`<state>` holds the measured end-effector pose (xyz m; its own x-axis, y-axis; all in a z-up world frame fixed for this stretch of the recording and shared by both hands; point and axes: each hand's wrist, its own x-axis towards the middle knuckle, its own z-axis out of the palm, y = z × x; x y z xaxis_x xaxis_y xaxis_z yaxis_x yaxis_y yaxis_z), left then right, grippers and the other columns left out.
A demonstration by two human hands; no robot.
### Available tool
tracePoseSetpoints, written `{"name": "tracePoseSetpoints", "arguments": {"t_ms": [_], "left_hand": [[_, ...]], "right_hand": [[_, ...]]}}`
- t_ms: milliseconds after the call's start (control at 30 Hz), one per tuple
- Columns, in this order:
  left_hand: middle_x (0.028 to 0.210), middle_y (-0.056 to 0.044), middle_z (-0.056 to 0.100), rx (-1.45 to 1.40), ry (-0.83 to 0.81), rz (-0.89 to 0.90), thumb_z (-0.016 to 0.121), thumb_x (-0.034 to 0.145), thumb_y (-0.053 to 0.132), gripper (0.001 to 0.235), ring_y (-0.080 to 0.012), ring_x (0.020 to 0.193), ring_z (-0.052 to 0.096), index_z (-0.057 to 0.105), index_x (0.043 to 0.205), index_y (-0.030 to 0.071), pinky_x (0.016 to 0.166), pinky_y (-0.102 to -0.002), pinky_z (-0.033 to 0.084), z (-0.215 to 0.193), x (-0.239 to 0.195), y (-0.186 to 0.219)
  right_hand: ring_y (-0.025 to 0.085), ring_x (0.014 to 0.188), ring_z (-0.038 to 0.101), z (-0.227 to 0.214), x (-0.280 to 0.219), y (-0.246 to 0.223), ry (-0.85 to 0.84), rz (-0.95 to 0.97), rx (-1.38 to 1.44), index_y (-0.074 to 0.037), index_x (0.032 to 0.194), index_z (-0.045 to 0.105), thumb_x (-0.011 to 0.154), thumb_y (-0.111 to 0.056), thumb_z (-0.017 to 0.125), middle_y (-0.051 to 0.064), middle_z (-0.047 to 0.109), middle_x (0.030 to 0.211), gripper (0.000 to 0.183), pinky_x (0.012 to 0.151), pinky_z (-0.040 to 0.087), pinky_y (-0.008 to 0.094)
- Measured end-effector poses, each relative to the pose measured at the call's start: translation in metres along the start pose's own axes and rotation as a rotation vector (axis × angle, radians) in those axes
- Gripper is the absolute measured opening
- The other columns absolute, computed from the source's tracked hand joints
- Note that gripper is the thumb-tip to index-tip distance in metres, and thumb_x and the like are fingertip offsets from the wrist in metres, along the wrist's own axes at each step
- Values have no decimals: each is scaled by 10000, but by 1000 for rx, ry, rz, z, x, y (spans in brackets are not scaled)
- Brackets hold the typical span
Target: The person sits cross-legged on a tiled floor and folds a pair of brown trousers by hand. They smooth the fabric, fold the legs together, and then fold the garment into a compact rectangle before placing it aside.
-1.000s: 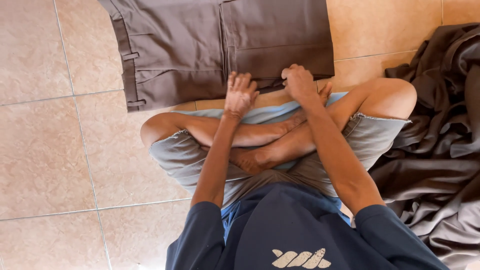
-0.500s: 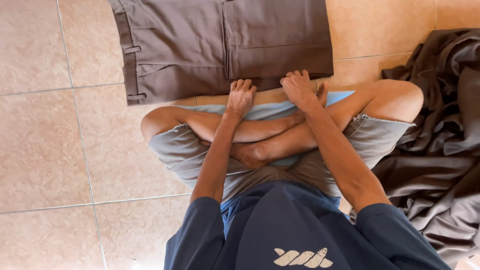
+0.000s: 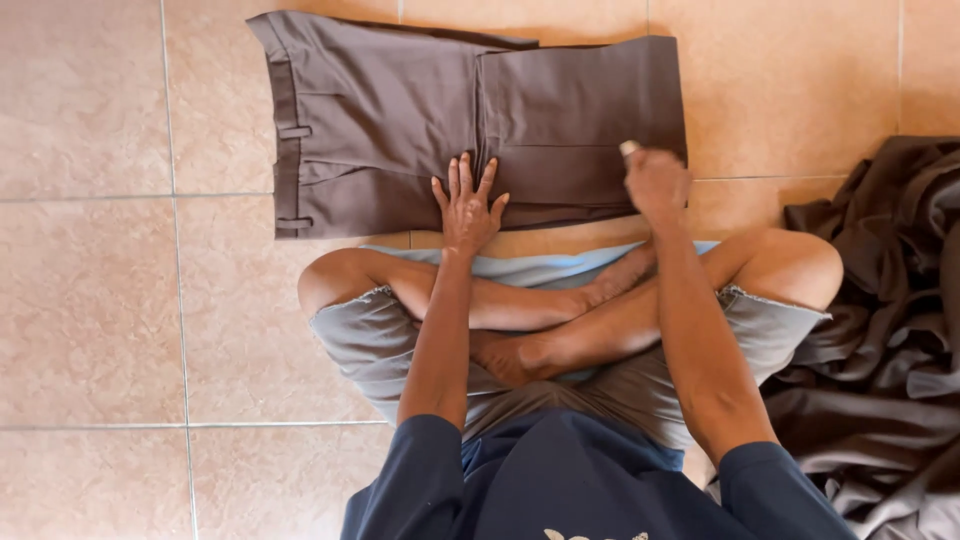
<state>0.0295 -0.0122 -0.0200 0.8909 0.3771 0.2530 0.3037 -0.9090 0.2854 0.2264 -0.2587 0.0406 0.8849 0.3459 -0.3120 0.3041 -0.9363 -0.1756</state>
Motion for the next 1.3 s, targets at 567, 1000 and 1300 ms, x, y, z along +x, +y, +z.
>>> {"name": "tracePoseSetpoints", "arguments": {"t_ms": [567,1000,1300], "left_hand": [[1229,1,619,-299,72,-411,754,872,234,269,-311,1190,577,689,1132,215,905,-558,534,54,35,-14],[1314,-97,676,-674,319,-204,715,825,185,455,-281,1192,622,688,1279,182,1153,-409,395,104,1,55],[1145,41,568,-1843,107,-984,592,1018,326,365,-107,1086,513,680,1262,69,925,-265,411,45,-13,65]], "right_hand": [[214,782,691,16,75,111,57,291,1024,-148,1129,700,772,-291,925,72,682,913,446,595,565,395],[75,854,628,-183,-43,-57,490,-296,1076,-112,1052,683,1002,-86,914,-8,687,945,238,755,542,243],[194,846,708,-108,-39,-326,439,-879,615,-136,1067,711,951,-330,749,44,746,942,229,747,517,338]]}}
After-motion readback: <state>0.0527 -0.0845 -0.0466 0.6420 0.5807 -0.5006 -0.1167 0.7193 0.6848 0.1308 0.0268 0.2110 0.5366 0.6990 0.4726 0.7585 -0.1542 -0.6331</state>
